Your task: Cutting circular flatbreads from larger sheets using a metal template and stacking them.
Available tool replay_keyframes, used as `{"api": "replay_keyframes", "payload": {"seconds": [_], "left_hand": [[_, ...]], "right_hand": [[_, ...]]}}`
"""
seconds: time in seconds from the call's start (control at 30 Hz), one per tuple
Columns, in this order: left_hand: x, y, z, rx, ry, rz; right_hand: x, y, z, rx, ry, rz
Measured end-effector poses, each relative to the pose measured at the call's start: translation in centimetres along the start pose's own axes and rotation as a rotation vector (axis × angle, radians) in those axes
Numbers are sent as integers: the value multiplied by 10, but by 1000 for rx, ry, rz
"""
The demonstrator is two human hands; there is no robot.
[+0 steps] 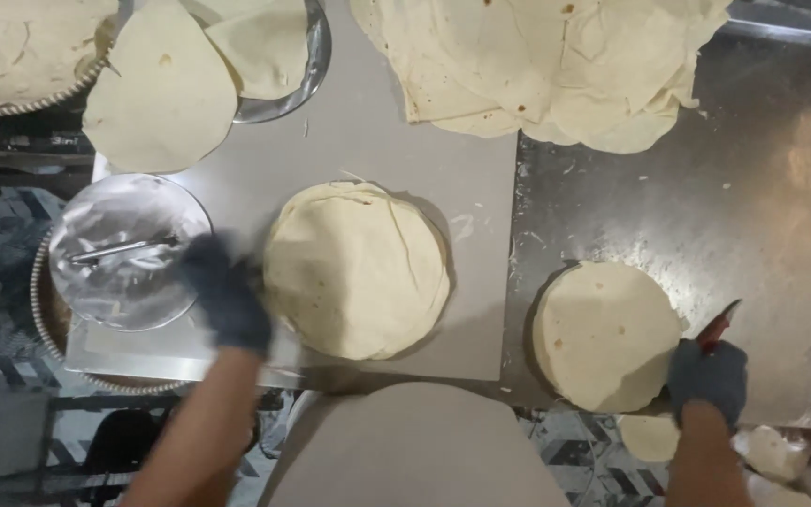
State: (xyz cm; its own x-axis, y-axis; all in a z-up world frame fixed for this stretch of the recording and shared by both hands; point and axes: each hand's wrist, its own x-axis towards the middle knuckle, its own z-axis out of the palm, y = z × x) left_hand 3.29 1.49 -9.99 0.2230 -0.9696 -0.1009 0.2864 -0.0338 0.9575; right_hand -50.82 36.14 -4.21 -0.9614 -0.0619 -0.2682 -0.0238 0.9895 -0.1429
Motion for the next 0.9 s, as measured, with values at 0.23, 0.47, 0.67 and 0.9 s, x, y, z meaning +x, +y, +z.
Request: {"api": "replay_keyframes", "payload": {"seconds": [0.23, 0.47, 0.67, 0.9], "left_hand": [[117, 112, -61, -527, 23, -463], [95, 183, 16, 41, -229, -592], [41, 203, 126, 1112, -1149, 65], [-7, 132, 165, 1462, -1705, 278]], "right_hand": [[51, 41, 27, 46, -219, 201], [-40, 119, 78, 633, -88, 166], [-187, 136, 103, 1555, 56, 347], [-350, 201, 170, 1601, 68, 451]]}}
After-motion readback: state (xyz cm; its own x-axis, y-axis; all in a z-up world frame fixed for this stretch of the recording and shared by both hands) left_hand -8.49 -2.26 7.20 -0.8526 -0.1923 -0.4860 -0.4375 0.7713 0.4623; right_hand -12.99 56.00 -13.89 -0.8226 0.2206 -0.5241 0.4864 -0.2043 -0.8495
